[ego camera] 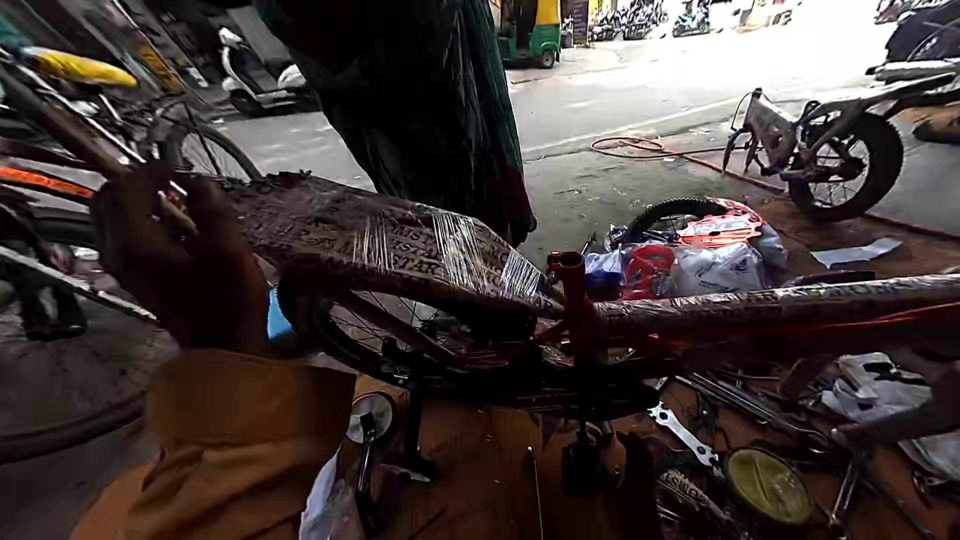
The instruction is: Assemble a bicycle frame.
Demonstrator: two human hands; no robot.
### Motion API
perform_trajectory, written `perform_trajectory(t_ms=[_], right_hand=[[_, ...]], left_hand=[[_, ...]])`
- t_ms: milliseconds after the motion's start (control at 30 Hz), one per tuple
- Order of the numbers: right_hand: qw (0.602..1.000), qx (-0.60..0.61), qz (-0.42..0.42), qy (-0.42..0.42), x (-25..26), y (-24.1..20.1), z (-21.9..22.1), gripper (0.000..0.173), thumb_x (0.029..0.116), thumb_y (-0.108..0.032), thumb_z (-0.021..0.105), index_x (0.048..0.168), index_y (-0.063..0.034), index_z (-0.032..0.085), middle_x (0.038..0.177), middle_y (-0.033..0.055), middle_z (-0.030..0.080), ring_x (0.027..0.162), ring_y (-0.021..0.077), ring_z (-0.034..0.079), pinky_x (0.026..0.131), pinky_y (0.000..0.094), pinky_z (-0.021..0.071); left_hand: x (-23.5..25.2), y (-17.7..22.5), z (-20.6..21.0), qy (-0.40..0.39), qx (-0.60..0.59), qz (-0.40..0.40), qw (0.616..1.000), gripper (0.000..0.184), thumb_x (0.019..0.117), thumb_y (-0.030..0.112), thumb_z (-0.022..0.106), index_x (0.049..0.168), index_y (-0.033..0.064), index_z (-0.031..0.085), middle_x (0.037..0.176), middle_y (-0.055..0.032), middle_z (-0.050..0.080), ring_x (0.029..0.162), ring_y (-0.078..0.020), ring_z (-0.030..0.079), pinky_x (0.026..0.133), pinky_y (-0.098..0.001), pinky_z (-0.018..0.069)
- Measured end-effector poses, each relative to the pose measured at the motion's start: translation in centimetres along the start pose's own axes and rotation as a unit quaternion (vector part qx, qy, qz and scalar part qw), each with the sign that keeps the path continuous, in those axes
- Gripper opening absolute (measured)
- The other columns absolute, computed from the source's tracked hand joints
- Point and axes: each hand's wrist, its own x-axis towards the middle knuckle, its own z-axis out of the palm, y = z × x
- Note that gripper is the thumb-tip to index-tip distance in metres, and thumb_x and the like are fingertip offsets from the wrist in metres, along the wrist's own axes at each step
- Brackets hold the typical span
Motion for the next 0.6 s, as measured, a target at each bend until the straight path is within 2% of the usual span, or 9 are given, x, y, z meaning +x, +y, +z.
perform_trajectory(t_ms=[67,133,200,267,333,400,500,567,600], right_hand=[[0.994,0.011,-0.085,0.067,1.1,-2.0,-3.6,0.060,0.0878,-0.028,0.069,0.139,-0.0002,0.058,0.151,0.0287,0.045,0.140,0.0458,0.043,0.114,0.0599,0.0384],[0.971,-0.018,-0.181,0.154,3.3,-5.1,-8.0,0.052,0.0913,-0.027,0.066,0.134,0.0023,0.061,0.145,0.0306,0.050,0.134,0.0458,0.049,0.110,0.0579,0.0438],[0.933,-0.060,-0.273,0.227,6.1,-8.3,-12.2,0.045,0.0942,-0.027,0.064,0.131,-0.0002,0.062,0.141,0.0282,0.052,0.134,0.0442,0.047,0.110,0.0584,0.0399],[0.894,-0.126,-0.348,0.252,9.1,-11.4,-15.3,0.045,0.0962,-0.029,0.061,0.134,-0.0062,0.059,0.148,0.0221,0.049,0.144,0.0427,0.037,0.117,0.0617,0.0294],[0.875,-0.178,-0.391,0.225,11.5,-13.8,-16.7,0.048,0.0953,-0.033,0.062,0.137,-0.0086,0.060,0.152,0.0183,0.048,0.148,0.0422,0.034,0.121,0.0656,0.0215],[0.875,-0.207,-0.409,0.159,13.0,-15.3,-16.7,0.048,0.0954,-0.036,0.063,0.134,-0.0085,0.064,0.148,0.0157,0.055,0.144,0.0369,0.044,0.121,0.0644,0.0253],[0.867,-0.240,-0.420,0.120,14.1,-16.1,-15.5,0.037,0.0901,-0.035,0.068,0.116,-0.0091,0.070,0.136,0.0147,0.062,0.134,0.0355,0.054,0.117,0.0639,0.0298],[0.864,-0.239,-0.427,0.116,14.4,-16.6,-14.8,0.024,0.0876,-0.033,0.070,0.103,-0.0136,0.073,0.132,0.0125,0.064,0.131,0.0356,0.055,0.114,0.0673,0.0294],[0.864,-0.235,-0.431,0.107,14.4,-16.9,-14.3,0.021,0.0879,-0.032,0.070,0.101,-0.0160,0.075,0.132,0.0110,0.065,0.132,0.0348,0.055,0.114,0.0705,0.0272]], left_hand=[[-8.6,0.5,0.4,0.052,-0.057,0.057,0.995,0.045,0.1088,0.028,0.045,0.139,-0.0043,0.053,0.137,-0.0271,0.056,0.126,-0.0314,0.056,0.107,-0.0411,0.0467],[-18.6,2.3,2.5,-0.052,-0.088,0.067,0.993,0.040,0.1029,0.018,0.049,0.129,-0.0118,0.055,0.127,-0.0320,0.059,0.120,-0.0383,0.060,0.103,-0.0487,0.0500],[-26.5,4.4,5.1,-0.182,-0.134,0.045,0.973,0.040,0.0982,0.023,0.060,0.125,-0.0056,0.064,0.123,-0.0247,0.066,0.118,-0.0350,0.064,0.102,-0.0505,0.0521],[-30.3,5.9,7.3,-0.211,-0.192,0.051,0.957,0.035,0.0967,0.025,0.065,0.123,0.0012,0.068,0.120,-0.0166,0.069,0.114,-0.0271,0.066,0.098,-0.0457,0.0560],[-30.4,6.7,8.5,-0.178,-0.220,0.063,0.957,0.033,0.0963,0.026,0.067,0.123,0.0080,0.068,0.123,-0.0111,0.069,0.117,-0.0213,0.065,0.100,-0.0413,0.0555],[-28.6,7.1,9.2,-0.132,-0.211,0.072,0.966,0.034,0.0952,0.028,0.069,0.125,0.0115,0.067,0.125,-0.0092,0.067,0.118,-0.0193,0.064,0.099,-0.0392,0.0558],[-25.4,7.7,10.0,-0.120,-0.162,0.093,0.975,0.038,0.0934,0.033,0.070,0.126,0.0142,0.068,0.129,-0.0073,0.066,0.121,-0.0213,0.062,0.103,-0.0439,0.0520],[-24.1,8.2,10.9,-0.145,-0.135,0.114,0.973,0.036,0.0931,0.036,0.070,0.122,0.0147,0.071,0.121,-0.0049,0.070,0.116,-0.0216,0.066,0.099,-0.0457,0.0547],[-23.8,8.5,11.3,-0.159,-0.121,0.124,0.972,0.036,0.0936,0.039,0.070,0.121,0.0152,0.073,0.118,-0.0038,0.072,0.115,-0.0216,0.067,0.099,-0.0460,0.0552]])
